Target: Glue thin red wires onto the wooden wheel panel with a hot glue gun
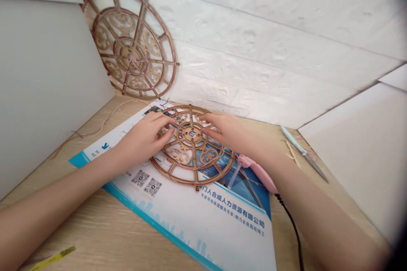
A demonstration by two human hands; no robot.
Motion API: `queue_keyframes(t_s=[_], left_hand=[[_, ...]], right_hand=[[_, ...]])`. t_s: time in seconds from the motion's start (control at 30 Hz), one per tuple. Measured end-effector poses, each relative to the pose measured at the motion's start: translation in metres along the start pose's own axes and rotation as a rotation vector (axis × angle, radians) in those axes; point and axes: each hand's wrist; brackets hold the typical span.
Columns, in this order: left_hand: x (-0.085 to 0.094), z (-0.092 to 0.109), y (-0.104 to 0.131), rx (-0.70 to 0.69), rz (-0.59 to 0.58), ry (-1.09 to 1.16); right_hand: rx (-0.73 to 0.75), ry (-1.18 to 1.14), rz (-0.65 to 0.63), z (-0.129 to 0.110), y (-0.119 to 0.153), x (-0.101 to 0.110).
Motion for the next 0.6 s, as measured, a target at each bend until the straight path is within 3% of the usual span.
queue_keyframes(t_s=[0.17, 0.27, 0.37, 0.47, 0.6], left_hand=[[-0.002, -0.006, -0.005, 0.071, -0.055, 0.041], [-0.006, -0.007, -0.005, 0.077, -0.086, 0.057], [-0.01, -0.009, -0.004, 0.069, -0.083, 0.055], [-0.013, -0.009, -0.003, 0.064, -0.071, 0.054], [-0.014, -0.008, -0.002, 0.057, -0.064, 0.052]], right_hand=[[0.026, -0.04, -0.114, 0.005, -0.018, -0.015], [-0.048, -0.052, -0.176, 0.007, -0.012, -0.003], [-0.256, -0.024, -0.193, 0.026, 0.003, 0.026], [-0.534, 0.039, -0.216, 0.062, 0.024, 0.048], [-0.812, -0.038, -0.402, 0.111, 0.046, 0.045]])
Point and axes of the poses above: each hand's wrist, its own y-axis away from the middle knuckle, its own x-axis out of the back of the hand, z = x × y, and after that the axes turned 10 degrees about x, right-handed
